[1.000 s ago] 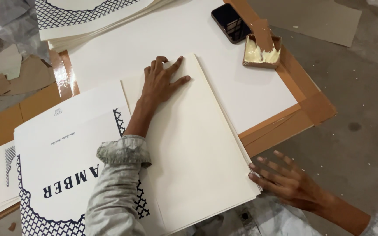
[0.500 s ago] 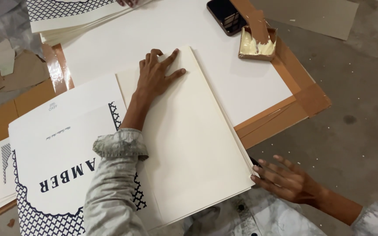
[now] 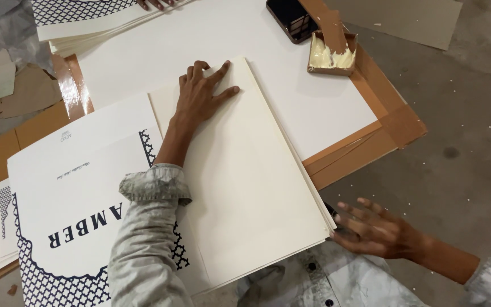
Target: The person applies glue to the edges of paper sheets by hand and aligns them into stacks, pressing the edges down to bond them into folder-like products.
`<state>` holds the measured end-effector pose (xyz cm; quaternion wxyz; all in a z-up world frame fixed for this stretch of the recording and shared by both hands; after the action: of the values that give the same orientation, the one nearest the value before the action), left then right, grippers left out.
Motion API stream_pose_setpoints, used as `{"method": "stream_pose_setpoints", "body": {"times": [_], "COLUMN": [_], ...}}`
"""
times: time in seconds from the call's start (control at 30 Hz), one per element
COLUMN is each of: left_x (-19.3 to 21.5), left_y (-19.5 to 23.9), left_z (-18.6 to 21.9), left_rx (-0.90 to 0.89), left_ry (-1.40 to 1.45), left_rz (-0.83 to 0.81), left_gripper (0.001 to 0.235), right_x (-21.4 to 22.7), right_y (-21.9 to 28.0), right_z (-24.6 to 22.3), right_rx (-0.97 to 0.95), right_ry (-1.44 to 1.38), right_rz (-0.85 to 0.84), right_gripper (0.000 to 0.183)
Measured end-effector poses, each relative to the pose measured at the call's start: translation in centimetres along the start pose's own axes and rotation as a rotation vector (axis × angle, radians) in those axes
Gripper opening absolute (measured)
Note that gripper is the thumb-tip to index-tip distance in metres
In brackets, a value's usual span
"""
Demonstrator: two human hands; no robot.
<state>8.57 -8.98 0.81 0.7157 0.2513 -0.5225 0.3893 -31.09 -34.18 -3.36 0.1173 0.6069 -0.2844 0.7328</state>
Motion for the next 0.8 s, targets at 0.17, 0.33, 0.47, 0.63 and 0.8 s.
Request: {"method": "stream_pose_setpoints", "body": {"times": [0.17,0.33,0.47,0.63,0.8], "left_x": [0.7,0.6,-0.2,-0.1,-0.2], "left_y": [-0.1,0.0,0.1,-0.3,-0.5], "left_z": [0.3,-0.1,-0.4,-0.8,-0.9], "left_rx": [0.015,0.032,0.044,0.048,0.053], "left_ry": [-0.010,-0.006,-0.008,-0.026,-0.036], "left_rz": [-0.010,-0.007,-0.011,-0.005,-0.020], "left_gripper": [0.069,0.070,0.071,0.072,0.072], "right_x": [1.5,-1.7,-5.5,-7.0,-8.6], "right_y": [-2.8,-13.2,-22.2,-28.0,-28.6], "right_z": [5.9,18.5,24.8,29.6,29.9], "right_rx": [-0.159,-0.750,-0.411,-0.493,-0.351], "right_ry": [-0.282,-0.866,-0.553,-0.688,-0.384], "right_rz": [0.135,-0.084,-0.127,-0.213,-0.228], "right_gripper": [0.029,0.049,0.062,0.054,0.063]}}
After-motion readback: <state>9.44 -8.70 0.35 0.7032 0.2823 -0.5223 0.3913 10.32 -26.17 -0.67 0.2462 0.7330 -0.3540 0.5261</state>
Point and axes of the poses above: each hand's wrist, its own y-axis away from the middle knuckle, its own x-axis out of the back of the hand, z = x × y, the point moved 9 cm from there along -y, towards the middle knuckle, and after that the axes turned 12 degrees about -z, right-handed, at the moved point
